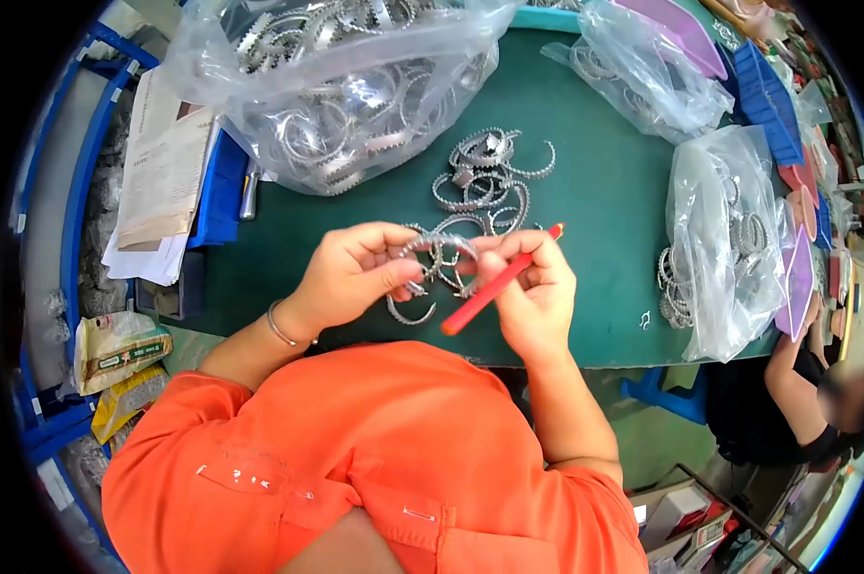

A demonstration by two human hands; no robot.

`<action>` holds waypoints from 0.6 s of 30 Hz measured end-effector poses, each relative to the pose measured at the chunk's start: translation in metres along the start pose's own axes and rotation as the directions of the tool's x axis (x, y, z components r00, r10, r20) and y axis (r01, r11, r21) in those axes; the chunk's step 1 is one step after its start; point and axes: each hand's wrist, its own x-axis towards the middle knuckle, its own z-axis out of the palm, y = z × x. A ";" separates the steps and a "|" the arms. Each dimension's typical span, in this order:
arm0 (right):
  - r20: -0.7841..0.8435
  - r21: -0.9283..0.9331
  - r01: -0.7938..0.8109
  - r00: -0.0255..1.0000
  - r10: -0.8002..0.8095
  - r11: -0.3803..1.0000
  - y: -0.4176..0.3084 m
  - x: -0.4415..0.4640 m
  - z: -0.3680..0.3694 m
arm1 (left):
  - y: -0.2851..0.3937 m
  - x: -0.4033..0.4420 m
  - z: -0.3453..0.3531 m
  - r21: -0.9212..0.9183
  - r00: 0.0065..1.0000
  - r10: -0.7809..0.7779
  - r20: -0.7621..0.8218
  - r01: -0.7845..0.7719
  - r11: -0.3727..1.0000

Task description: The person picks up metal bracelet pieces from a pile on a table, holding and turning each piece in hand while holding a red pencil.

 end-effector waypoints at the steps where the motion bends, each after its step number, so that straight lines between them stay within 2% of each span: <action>1: -0.020 -0.054 0.012 1.000 -0.013 0.998 0.002 0.001 -0.004 | 0.004 -0.001 -0.001 -0.021 0.998 -0.054 -0.022 0.053 0.998; 3: -0.028 -0.163 0.089 0.995 -0.095 0.983 0.010 0.001 -0.013 | 0.003 -0.003 -0.004 -0.051 0.994 -0.099 -0.050 0.097 0.994; 4: -0.028 -0.159 0.080 0.996 -0.086 0.984 0.014 -0.001 -0.018 | 0.003 -0.004 -0.005 -0.075 0.990 -0.124 -0.065 0.119 0.990; 6: 0.115 -0.538 0.161 0.986 -0.118 0.827 0.019 -0.004 -0.029 | 0.002 -0.006 -0.007 -0.105 0.984 -0.159 -0.082 0.150 0.983; 7: 0.135 -0.598 0.113 0.990 -0.039 0.793 0.018 -0.007 -0.028 | 0.002 -0.007 -0.008 -0.135 0.978 -0.190 -0.089 0.178 0.975; 8: 0.190 -0.608 0.128 0.982 -0.013 0.784 0.019 -0.009 -0.029 | 0.002 -0.008 -0.008 -0.137 0.976 -0.198 -0.090 0.185 0.973; 10: 0.203 -0.569 0.172 0.977 -0.065 0.804 0.019 -0.013 -0.031 | 0.001 -0.007 -0.009 -0.161 0.969 -0.225 -0.099 0.208 0.965; 12: 0.105 -0.428 0.185 0.982 -0.155 0.884 0.022 -0.012 -0.031 | -0.002 -0.006 -0.008 -0.158 0.969 -0.226 -0.097 0.210 0.965; 13: 0.107 -0.358 0.190 0.981 -0.162 0.914 0.020 -0.011 -0.031 | -0.003 -0.006 -0.007 -0.161 0.971 -0.222 -0.090 0.205 0.965; 14: 0.101 -0.359 0.185 0.982 -0.159 0.915 0.017 -0.010 -0.027 | -0.003 -0.005 -0.007 -0.165 0.973 -0.216 -0.084 0.200 0.966; 16: 0.174 -0.295 0.303 0.949 -0.261 0.906 0.012 -0.005 -0.016 | -0.001 -0.005 -0.003 -0.167 0.968 -0.236 -0.086 0.219 0.961; 18: 0.213 -0.310 0.309 0.944 -0.251 0.899 0.016 -0.004 -0.016 | -0.001 -0.005 -0.002 -0.163 0.969 -0.240 -0.066 0.226 0.960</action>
